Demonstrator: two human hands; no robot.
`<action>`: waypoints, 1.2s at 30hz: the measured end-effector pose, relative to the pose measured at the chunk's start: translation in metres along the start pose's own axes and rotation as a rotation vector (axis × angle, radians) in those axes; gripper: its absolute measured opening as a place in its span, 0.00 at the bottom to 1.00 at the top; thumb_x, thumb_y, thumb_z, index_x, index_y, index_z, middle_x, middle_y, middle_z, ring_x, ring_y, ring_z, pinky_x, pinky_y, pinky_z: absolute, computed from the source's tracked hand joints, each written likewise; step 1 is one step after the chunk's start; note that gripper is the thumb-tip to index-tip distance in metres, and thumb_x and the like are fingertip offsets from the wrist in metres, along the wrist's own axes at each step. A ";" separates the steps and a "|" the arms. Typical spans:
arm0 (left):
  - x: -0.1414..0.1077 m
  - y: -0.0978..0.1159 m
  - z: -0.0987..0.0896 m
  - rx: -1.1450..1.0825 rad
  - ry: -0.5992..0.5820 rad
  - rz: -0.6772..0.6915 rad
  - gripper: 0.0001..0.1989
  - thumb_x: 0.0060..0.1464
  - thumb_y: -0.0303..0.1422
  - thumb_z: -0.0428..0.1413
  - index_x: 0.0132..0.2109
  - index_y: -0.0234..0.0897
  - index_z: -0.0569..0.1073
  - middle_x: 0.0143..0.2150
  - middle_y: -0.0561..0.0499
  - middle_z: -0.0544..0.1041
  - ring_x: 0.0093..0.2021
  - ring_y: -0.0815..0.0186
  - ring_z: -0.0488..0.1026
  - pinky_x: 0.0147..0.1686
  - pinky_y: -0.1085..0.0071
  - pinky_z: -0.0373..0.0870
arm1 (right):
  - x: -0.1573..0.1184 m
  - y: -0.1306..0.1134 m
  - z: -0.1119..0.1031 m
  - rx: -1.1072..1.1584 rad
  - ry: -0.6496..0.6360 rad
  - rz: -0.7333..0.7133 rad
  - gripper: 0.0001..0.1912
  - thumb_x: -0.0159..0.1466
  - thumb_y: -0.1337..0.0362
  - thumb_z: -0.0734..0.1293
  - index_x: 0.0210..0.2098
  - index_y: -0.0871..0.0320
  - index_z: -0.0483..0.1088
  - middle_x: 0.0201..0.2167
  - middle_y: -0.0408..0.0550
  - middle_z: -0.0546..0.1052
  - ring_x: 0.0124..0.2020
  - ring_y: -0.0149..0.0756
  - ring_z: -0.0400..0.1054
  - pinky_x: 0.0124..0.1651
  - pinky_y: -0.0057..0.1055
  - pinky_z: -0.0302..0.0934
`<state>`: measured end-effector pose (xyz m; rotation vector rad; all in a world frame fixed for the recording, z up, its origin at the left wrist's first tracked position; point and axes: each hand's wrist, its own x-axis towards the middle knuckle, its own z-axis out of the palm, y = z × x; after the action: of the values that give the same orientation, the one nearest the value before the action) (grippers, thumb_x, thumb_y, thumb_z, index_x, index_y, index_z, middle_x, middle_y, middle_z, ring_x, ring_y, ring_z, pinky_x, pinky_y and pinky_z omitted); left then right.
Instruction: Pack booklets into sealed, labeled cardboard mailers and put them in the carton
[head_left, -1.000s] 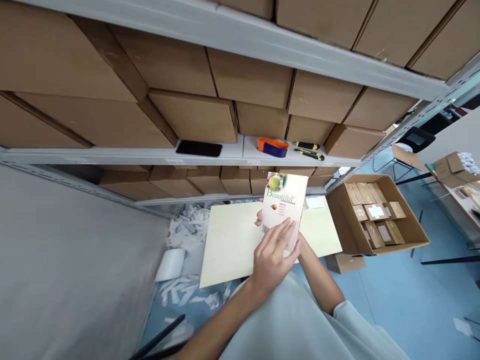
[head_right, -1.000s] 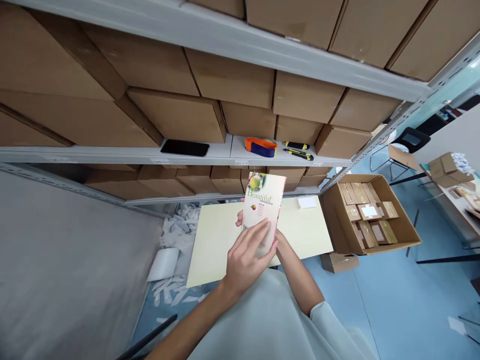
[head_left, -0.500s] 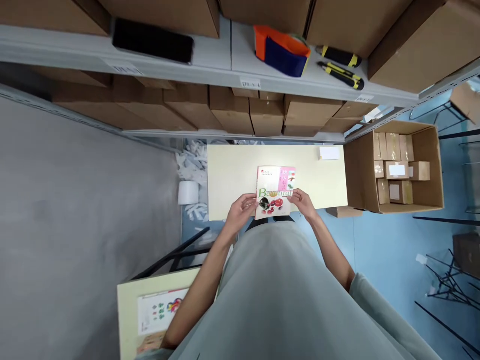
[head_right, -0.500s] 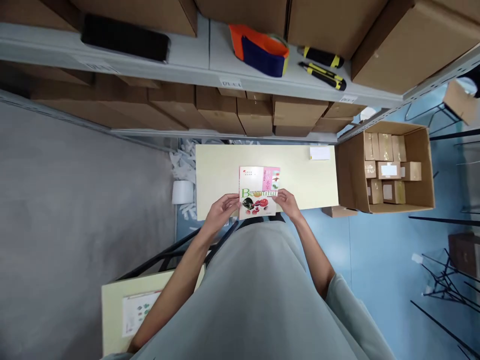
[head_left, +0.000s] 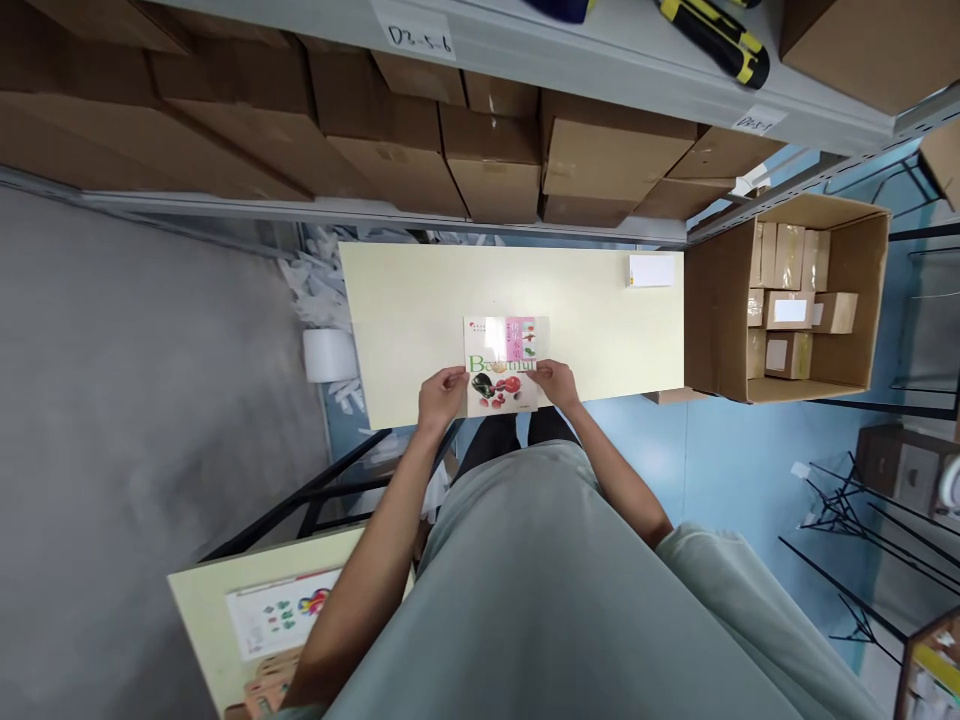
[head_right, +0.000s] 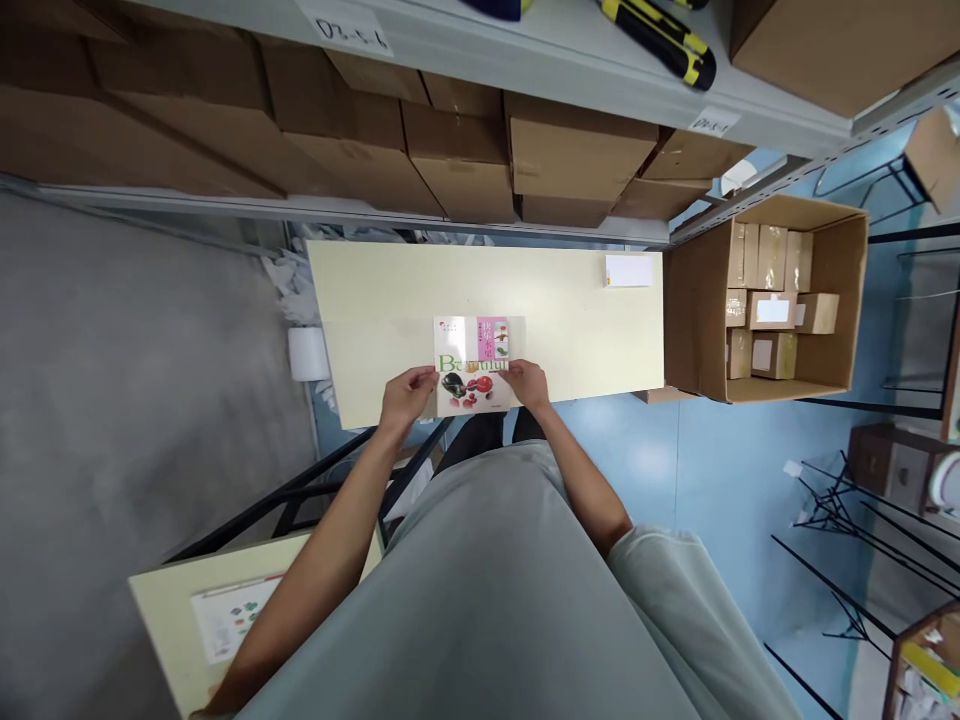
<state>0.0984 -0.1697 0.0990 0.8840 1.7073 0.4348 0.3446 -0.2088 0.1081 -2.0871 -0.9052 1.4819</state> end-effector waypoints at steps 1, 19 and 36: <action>0.008 0.000 0.005 0.051 -0.001 0.014 0.13 0.55 0.35 0.61 0.45 0.33 0.82 0.44 0.43 0.86 0.47 0.56 0.82 0.55 0.61 0.78 | 0.005 0.001 -0.002 -0.035 0.015 -0.004 0.06 0.65 0.59 0.75 0.36 0.55 0.79 0.38 0.47 0.85 0.42 0.42 0.78 0.47 0.33 0.69; 0.050 -0.029 0.035 0.288 0.012 0.072 0.12 0.56 0.36 0.62 0.44 0.38 0.86 0.42 0.46 0.88 0.44 0.56 0.84 0.52 0.63 0.78 | 0.031 0.020 -0.003 -0.240 0.108 0.046 0.07 0.69 0.62 0.73 0.44 0.51 0.85 0.45 0.47 0.87 0.47 0.43 0.81 0.50 0.32 0.72; 0.050 -0.023 0.033 0.292 -0.017 0.039 0.12 0.55 0.36 0.63 0.44 0.38 0.87 0.43 0.47 0.88 0.46 0.56 0.85 0.53 0.64 0.79 | 0.032 -0.006 -0.001 -0.710 0.194 0.051 0.14 0.81 0.63 0.59 0.51 0.59 0.76 0.56 0.56 0.78 0.47 0.43 0.79 0.49 0.36 0.70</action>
<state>0.1163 -0.1529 0.0396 1.1287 1.7675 0.2043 0.3515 -0.1817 0.0910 -2.6953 -1.4568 1.0306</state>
